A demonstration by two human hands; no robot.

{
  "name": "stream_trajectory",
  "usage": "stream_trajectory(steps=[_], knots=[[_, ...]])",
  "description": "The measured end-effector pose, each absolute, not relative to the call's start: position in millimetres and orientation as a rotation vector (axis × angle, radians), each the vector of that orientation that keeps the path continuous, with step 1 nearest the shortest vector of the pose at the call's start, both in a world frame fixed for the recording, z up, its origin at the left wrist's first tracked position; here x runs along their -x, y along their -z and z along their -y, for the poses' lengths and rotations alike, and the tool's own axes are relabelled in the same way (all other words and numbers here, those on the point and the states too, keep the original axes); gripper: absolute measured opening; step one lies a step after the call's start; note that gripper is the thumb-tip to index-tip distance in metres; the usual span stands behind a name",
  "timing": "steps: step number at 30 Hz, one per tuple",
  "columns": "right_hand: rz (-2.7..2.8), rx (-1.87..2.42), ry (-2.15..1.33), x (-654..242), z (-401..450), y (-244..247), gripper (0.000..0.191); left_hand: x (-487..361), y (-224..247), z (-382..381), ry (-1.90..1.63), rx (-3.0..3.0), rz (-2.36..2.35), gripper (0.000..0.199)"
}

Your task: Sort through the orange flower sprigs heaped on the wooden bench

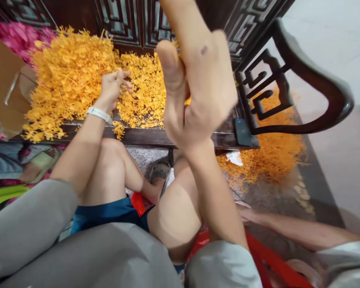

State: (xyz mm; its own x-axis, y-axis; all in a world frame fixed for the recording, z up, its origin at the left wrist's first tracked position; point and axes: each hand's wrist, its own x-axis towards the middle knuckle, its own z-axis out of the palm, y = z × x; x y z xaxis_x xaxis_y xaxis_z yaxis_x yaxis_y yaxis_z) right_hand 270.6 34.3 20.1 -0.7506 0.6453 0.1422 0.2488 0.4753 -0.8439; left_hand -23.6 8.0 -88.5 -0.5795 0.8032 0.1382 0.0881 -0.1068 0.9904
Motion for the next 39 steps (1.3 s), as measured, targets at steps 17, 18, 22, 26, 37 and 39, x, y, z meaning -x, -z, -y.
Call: stream_trajectory(steps=[17, 18, 22, 26, 37, 39], knots=[[2.481, 0.762, -0.656, -257, -50, -2, 0.049, -83, 25, 16, -1.716, -1.289, -1.291, 0.045], [2.455, 0.777, -0.644, -255, -52, -1, 0.042, -85, 25, 17, -1.703, -1.306, -1.290, 0.044], [2.395, 0.788, -0.620, -257, -57, -2, 0.026, -84, 27, 20, -1.672, -1.312, -1.419, 0.036], [2.355, 0.790, -0.576, -260, -55, -8, 0.023, -83, 28, 16, -1.712, -1.338, -1.588, 0.030], [2.275, 0.807, -0.436, -256, -71, 0, 0.035, -86, 26, 17, -1.704, -1.467, -1.723, 0.044], [2.251, 0.807, -0.457, -254, -70, 0, 0.041, -85, 27, 17, -1.711, -1.455, -1.746, 0.046]])
